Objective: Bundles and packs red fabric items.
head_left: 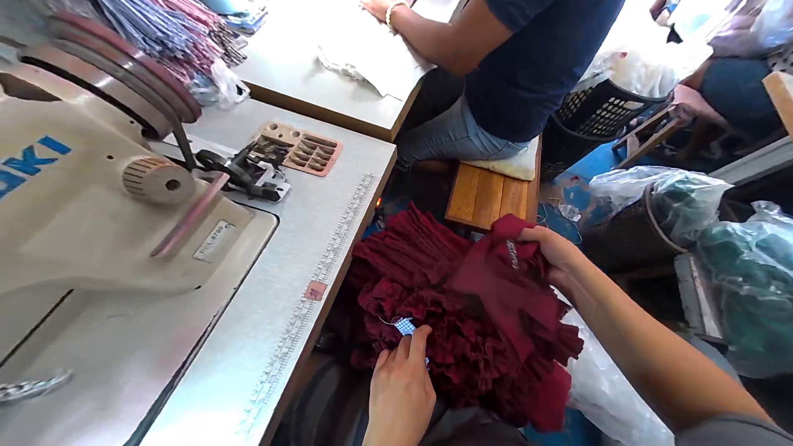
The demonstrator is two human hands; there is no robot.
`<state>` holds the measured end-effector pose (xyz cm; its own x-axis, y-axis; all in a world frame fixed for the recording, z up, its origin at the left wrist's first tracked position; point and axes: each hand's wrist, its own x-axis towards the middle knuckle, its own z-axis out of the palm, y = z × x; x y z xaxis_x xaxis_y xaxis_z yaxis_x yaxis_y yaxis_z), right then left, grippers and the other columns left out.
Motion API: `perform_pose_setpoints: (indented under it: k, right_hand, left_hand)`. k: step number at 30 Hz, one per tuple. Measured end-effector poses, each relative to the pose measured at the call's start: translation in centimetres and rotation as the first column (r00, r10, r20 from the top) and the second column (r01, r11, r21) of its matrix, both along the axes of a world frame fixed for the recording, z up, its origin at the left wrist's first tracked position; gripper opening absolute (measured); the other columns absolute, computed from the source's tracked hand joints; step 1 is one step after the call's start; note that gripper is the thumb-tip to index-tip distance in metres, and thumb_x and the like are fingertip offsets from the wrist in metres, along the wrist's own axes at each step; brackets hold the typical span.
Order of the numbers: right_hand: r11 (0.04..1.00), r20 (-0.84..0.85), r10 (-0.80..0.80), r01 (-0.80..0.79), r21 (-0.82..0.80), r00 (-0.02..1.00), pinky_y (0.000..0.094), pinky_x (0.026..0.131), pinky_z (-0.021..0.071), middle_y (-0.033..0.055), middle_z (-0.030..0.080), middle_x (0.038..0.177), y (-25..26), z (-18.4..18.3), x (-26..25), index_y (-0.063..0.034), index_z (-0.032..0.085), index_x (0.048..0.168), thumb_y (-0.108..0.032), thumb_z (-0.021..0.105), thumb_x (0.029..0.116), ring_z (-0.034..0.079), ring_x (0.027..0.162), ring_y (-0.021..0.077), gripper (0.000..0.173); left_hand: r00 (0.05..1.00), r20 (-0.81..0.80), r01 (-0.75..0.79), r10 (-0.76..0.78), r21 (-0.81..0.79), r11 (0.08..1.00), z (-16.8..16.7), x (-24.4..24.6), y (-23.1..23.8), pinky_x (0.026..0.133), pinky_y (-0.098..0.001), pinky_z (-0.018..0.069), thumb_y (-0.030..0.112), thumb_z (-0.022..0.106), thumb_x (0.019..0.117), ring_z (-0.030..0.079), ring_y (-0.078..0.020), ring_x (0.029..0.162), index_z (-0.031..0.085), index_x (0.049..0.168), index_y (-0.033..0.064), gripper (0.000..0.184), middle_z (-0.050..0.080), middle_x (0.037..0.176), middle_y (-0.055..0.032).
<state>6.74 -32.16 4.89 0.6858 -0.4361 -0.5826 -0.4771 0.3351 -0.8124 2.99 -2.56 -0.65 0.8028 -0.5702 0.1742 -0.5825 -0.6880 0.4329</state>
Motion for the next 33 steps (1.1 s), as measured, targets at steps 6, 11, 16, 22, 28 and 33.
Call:
perform_pose_setpoints:
  k: [6, 11, 16, 22, 28, 33]
  right_hand:
    - [0.380, -0.390, 0.590, -0.669, -0.639, 0.707, 0.0549, 0.100, 0.0494, 0.0273, 0.067, 0.115, 2.7, -4.0, 3.0, 0.0099, 0.064, 0.118, -0.012, 0.066, 0.0985, 0.066, 0.112, 0.0387, 0.030]
    - [0.557, -0.229, 0.659, -0.670, -0.491, 0.716, 0.0403, 0.081, 0.0541, 0.0140, 0.066, 0.100, 0.8, -0.4, 3.9, 0.0033, 0.064, 0.115, -0.005, 0.052, 0.1028, 0.064, 0.089, 0.0199, 0.019]
    - [0.871, 0.150, 0.471, -0.433, -0.232, 0.869, 0.0268, 0.067, 0.0575, 0.0003, 0.071, 0.084, -2.0, -0.5, 1.6, -0.0033, 0.061, 0.107, 0.018, 0.045, 0.0891, 0.067, 0.073, 0.0065, 0.033]
    - [0.645, 0.108, 0.597, -0.394, -0.655, 0.795, 0.0215, 0.063, 0.0568, -0.0030, 0.071, 0.070, -1.4, -0.5, 0.6, -0.0052, 0.071, 0.082, 0.007, 0.073, 0.0826, 0.065, 0.063, 0.0004, 0.012]
    - [0.372, 0.009, 0.754, -0.417, -0.829, 0.656, 0.0218, 0.059, 0.0481, -0.0039, 0.060, 0.068, -0.7, 1.7, 0.9, -0.0073, 0.063, 0.070, -0.019, 0.064, 0.0940, 0.056, 0.062, 0.0008, 0.027]
    - [0.588, 0.200, 0.752, -0.502, -0.634, 0.628, 0.0236, 0.069, 0.0567, -0.0075, 0.068, 0.076, -0.6, 2.8, 0.5, -0.0133, 0.067, 0.086, -0.020, 0.043, 0.1061, 0.065, 0.070, 0.0031, 0.032]
  left_hand:
    - [1.000, -0.015, 0.001, -0.001, 0.010, 1.000, 0.1, -0.4, -0.1, 0.068, -0.0480, 0.0563, 0.001, 0.057, 0.0818, 0.072, -0.0312, 0.077, 0.066, 0.122, 0.0039, 0.042, 0.071, 0.091, -0.0124]
    - [0.998, -0.069, 0.007, -0.009, -0.026, 1.000, 0.2, -0.3, 0.8, 0.068, -0.0481, 0.0570, 0.003, 0.056, 0.0864, 0.072, -0.0291, 0.075, 0.066, 0.124, 0.0060, 0.039, 0.072, 0.090, -0.0104]
    - [0.997, -0.077, 0.004, -0.008, -0.058, 0.998, 0.2, -0.2, 0.4, 0.067, -0.0478, 0.0563, 0.002, 0.057, 0.0860, 0.072, -0.0292, 0.074, 0.066, 0.123, 0.0055, 0.038, 0.072, 0.088, -0.0105]
    - [0.997, -0.073, 0.006, -0.011, -0.057, 0.998, 0.3, -0.2, 0.5, 0.068, -0.0474, 0.0566, 0.000, 0.060, 0.0843, 0.072, -0.0288, 0.073, 0.066, 0.123, 0.0061, 0.039, 0.071, 0.088, -0.0102]
    - [0.992, -0.123, -0.003, -0.005, -0.063, 0.998, 0.7, -0.2, 0.8, 0.070, -0.0481, 0.0571, -0.001, 0.064, 0.0853, 0.072, -0.0295, 0.075, 0.066, 0.124, 0.0070, 0.039, 0.072, 0.090, -0.0110]
    - [0.984, -0.179, -0.011, -0.005, -0.087, 0.996, 0.9, 0.0, 0.8, 0.072, -0.0504, 0.0572, -0.001, 0.064, 0.0879, 0.072, -0.0303, 0.077, 0.065, 0.125, 0.0069, 0.038, 0.072, 0.091, -0.0114]
